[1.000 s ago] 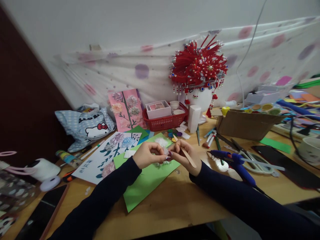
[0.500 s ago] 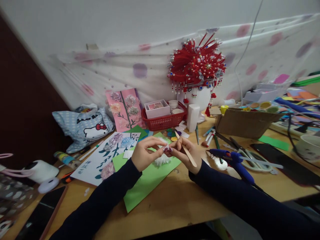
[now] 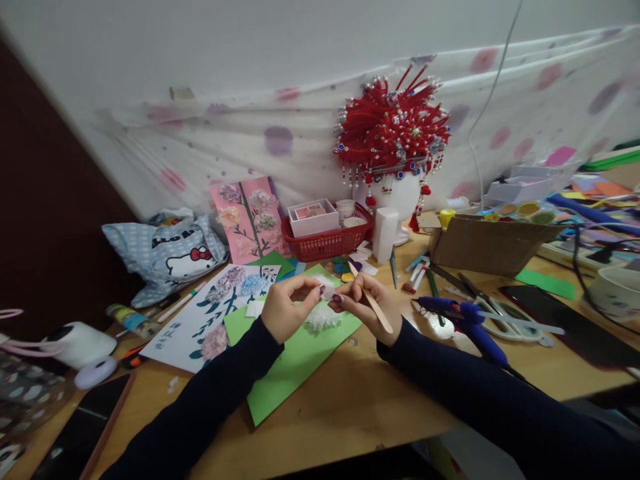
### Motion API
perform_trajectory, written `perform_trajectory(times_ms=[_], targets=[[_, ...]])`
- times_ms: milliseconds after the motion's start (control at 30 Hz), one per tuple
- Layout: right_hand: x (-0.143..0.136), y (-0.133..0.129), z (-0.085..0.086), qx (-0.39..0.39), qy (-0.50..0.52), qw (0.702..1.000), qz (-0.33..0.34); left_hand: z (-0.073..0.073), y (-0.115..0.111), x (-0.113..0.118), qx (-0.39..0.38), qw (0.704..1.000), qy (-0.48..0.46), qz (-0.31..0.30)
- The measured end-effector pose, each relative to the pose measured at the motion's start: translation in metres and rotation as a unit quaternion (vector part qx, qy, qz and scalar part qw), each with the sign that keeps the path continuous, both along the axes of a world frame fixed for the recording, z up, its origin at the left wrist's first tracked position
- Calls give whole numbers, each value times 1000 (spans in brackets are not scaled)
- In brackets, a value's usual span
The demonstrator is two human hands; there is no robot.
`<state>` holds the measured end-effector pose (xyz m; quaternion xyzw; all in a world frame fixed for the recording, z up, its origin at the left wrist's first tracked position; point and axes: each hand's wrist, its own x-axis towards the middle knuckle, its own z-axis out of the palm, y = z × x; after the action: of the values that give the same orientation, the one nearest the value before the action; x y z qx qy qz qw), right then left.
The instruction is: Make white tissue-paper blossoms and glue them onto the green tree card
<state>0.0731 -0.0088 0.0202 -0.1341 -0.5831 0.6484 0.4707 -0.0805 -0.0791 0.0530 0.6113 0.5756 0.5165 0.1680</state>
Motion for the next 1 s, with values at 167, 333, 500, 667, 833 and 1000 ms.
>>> perform_trajectory(times_ms=[167, 333, 500, 667, 833, 1000], targets=[[-1, 0, 1, -1, -14, 1000, -11, 2, 3, -3, -33, 994, -101, 1], [-1, 2, -1, -2, -7, 1000, -12, 3, 6, -5, -24, 993, -114, 16], [-1, 4, -3, -7, -8, 1000, -16, 18, 6, -26, -41, 992, -113, 33], [-2, 3, -3, -9, -13, 1000, -8, 20, 4, -78, -367, 928, 47, -50], [-3, 3, -5, -3, -43, 999, 20, 13, 9, -81, -290, 944, 150, -47], [-3, -1, -7, 34, -83, 993, 73, 10, 11, -35, -262, 940, -108, -188]])
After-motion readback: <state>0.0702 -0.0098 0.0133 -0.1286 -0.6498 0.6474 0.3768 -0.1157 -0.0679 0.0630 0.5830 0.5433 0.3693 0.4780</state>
